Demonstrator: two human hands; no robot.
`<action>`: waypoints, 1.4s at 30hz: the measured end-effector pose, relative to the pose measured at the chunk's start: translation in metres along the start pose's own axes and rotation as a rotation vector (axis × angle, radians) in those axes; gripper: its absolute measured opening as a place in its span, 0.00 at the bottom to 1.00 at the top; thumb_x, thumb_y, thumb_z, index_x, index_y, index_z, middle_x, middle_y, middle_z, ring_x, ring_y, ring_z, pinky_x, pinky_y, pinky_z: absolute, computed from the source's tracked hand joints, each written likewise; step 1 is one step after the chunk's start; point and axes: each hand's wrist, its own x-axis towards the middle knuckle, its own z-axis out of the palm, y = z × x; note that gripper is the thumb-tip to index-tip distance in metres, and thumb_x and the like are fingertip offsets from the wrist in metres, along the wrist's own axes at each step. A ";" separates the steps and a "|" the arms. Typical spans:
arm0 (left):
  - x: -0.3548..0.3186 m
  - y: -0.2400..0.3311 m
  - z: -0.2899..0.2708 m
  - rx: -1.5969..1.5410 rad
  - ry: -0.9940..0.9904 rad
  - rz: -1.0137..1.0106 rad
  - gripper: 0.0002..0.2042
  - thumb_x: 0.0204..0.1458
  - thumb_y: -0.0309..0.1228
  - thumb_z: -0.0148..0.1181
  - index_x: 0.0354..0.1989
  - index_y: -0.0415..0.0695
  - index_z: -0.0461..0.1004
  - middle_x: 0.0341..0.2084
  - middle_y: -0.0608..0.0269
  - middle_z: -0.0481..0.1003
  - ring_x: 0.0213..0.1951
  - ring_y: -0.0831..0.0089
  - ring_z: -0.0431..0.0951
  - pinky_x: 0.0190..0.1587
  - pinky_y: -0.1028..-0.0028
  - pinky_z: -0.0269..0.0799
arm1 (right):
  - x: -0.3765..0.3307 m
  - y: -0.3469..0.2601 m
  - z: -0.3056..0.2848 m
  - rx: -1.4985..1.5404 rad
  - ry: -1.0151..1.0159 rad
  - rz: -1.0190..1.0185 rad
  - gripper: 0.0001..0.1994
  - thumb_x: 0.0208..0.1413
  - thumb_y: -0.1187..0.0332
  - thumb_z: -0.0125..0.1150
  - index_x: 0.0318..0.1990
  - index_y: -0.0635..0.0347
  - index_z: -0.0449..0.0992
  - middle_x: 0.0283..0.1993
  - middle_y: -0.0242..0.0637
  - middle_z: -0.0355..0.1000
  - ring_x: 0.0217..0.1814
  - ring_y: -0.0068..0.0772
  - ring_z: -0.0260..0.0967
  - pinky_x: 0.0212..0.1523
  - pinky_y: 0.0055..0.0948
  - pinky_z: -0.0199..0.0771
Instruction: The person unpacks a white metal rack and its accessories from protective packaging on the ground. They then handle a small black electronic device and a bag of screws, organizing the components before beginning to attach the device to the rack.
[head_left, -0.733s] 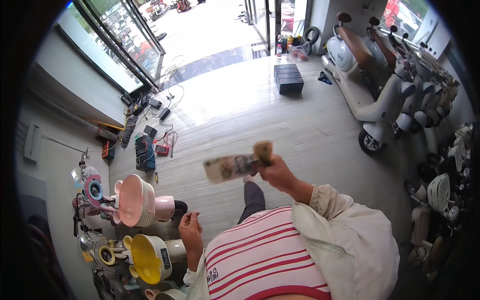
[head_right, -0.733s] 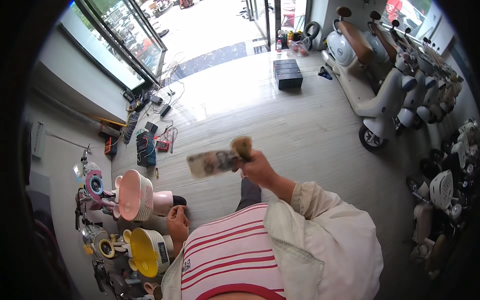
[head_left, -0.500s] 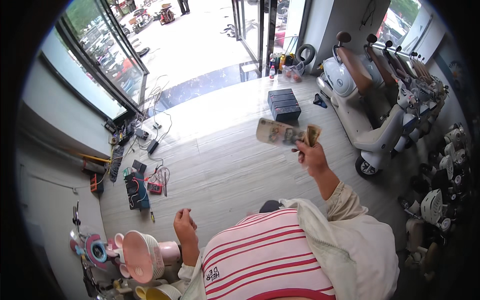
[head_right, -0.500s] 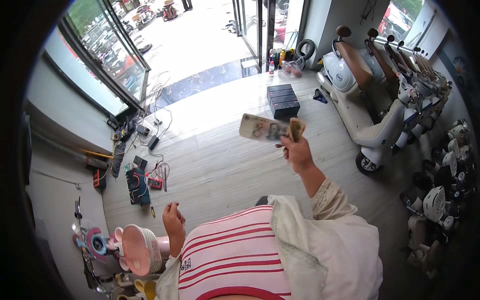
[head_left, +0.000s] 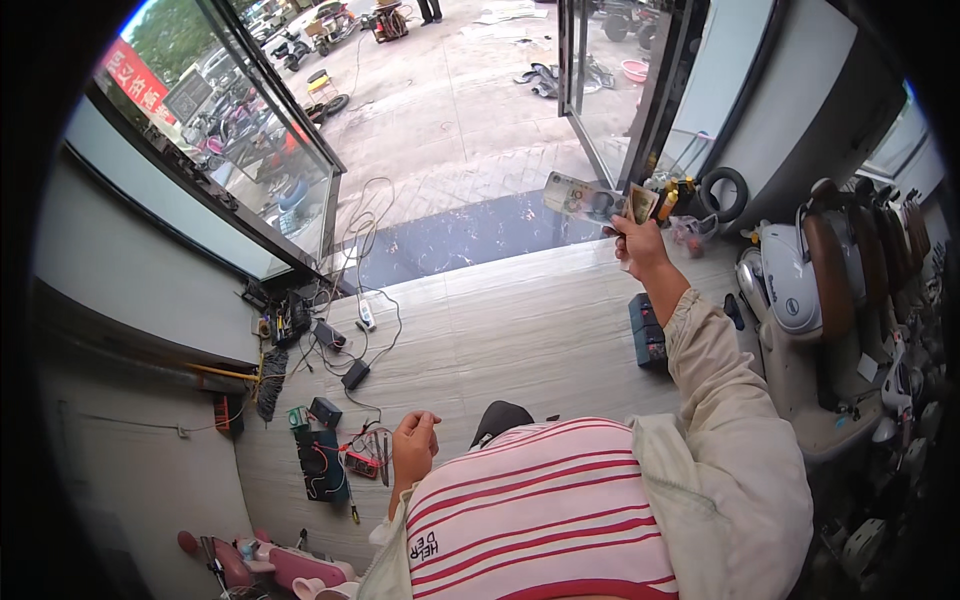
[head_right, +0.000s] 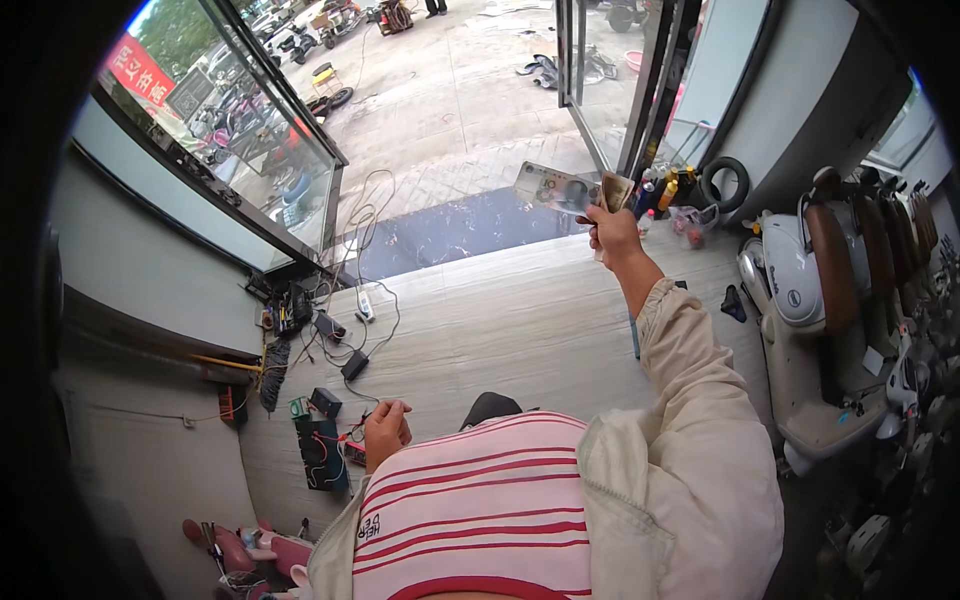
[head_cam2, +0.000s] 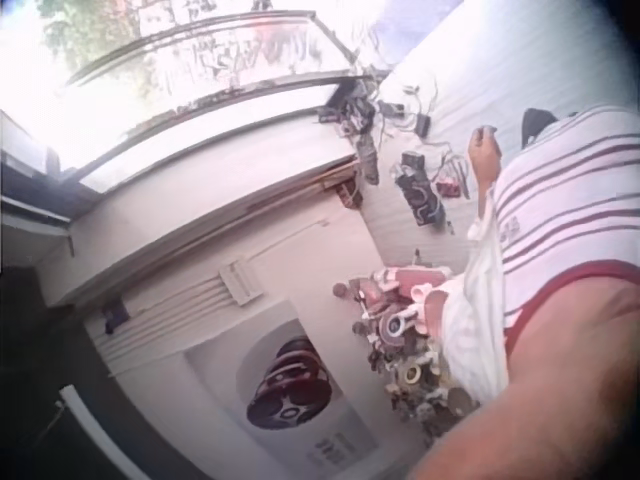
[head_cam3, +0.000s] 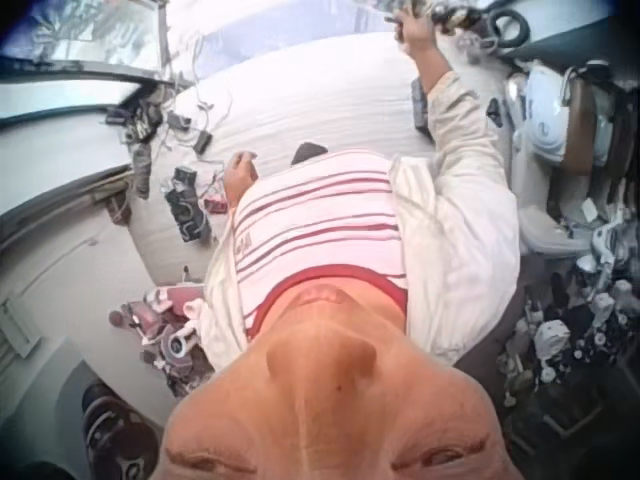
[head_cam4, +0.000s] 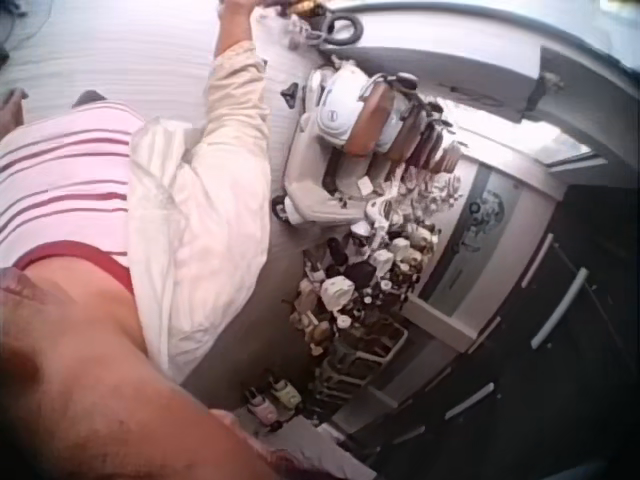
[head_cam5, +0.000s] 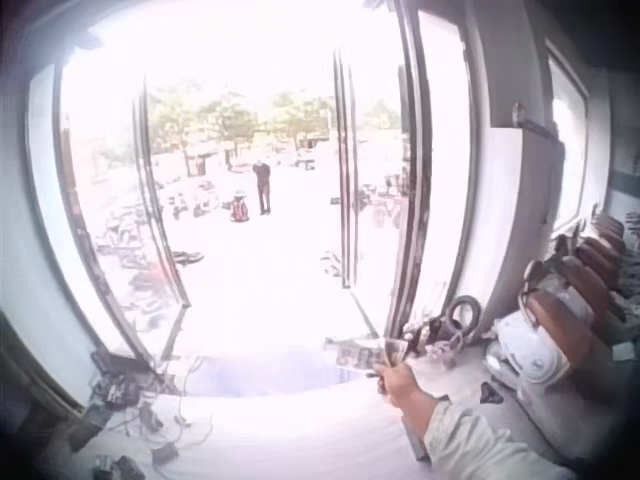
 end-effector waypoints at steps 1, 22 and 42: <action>0.030 0.008 -0.010 -0.008 0.048 0.002 0.10 0.62 0.34 0.52 0.33 0.39 0.72 0.12 0.75 0.60 0.13 0.86 0.54 0.16 0.80 0.49 | 0.047 -0.012 0.036 -0.035 -0.056 -0.009 0.05 0.59 0.69 0.57 0.35 0.59 0.71 0.30 0.39 0.76 0.16 0.15 0.55 0.16 0.22 0.58; 0.868 0.360 0.107 0.154 -0.001 -0.006 0.10 0.60 0.33 0.54 0.30 0.40 0.74 0.14 0.76 0.64 0.17 0.88 0.58 0.20 0.81 0.51 | 0.915 -0.175 0.448 -0.201 -0.018 -0.055 0.05 0.58 0.70 0.57 0.36 0.61 0.72 0.29 0.38 0.76 0.18 0.18 0.57 0.16 0.25 0.59; 1.577 0.638 0.140 -0.001 -0.033 -0.038 0.12 0.62 0.31 0.45 0.42 0.39 0.75 0.16 0.76 0.63 0.16 0.87 0.57 0.20 0.81 0.54 | 1.607 -0.278 0.810 -0.197 -0.110 -0.119 0.06 0.58 0.71 0.55 0.40 0.62 0.71 0.30 0.37 0.75 0.19 0.17 0.57 0.16 0.24 0.59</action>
